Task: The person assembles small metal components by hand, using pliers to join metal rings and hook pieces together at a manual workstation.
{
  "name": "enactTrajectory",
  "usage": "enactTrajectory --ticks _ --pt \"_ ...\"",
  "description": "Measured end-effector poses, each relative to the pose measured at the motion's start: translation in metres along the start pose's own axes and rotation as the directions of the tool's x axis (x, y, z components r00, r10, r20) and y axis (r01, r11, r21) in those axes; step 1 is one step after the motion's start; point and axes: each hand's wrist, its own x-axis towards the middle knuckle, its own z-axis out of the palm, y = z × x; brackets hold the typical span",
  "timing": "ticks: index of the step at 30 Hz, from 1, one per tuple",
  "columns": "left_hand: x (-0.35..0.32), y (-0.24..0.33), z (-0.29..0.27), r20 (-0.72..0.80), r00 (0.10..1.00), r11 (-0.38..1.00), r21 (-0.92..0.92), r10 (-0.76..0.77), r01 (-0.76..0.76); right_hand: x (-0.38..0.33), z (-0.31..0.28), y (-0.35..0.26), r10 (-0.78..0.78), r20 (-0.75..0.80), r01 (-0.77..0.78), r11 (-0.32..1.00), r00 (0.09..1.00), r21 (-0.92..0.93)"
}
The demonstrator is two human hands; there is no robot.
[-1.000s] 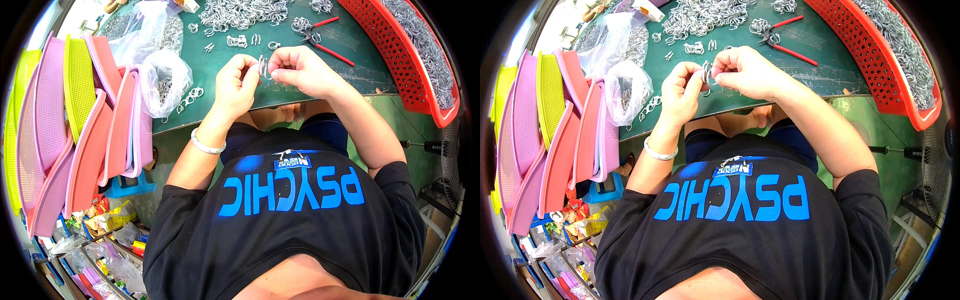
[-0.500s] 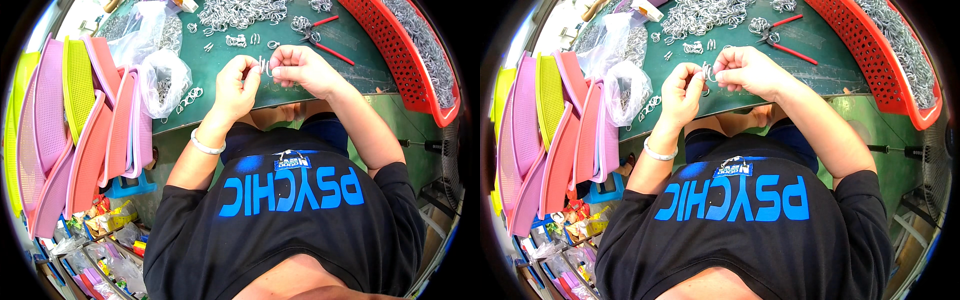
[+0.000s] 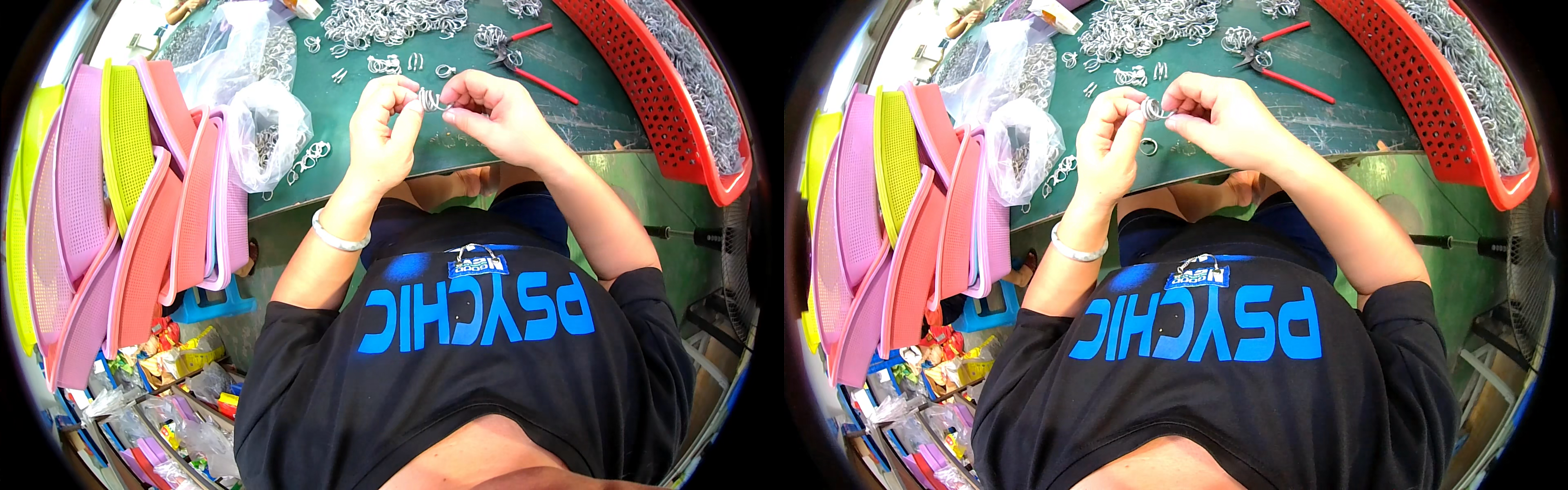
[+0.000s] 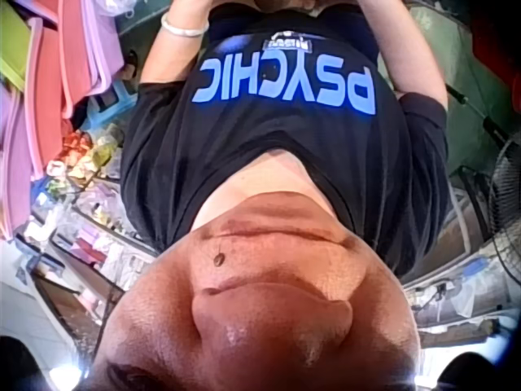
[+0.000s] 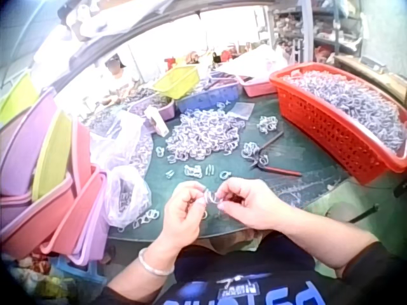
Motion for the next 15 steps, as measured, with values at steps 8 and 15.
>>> enactTrajectory --ticks 8,15 --pt "-0.001 0.003 0.002 -0.024 0.999 0.996 -0.076 -0.038 0.036 0.0 0.004 -0.005 -0.5 0.012 0.388 0.658 0.866 -0.645" --pt "-0.004 0.004 0.005 0.0 0.978 0.951 -0.234 -0.209 0.203 0.0 0.013 -0.003 -0.628 -0.021 0.378 0.495 0.778 -0.782"
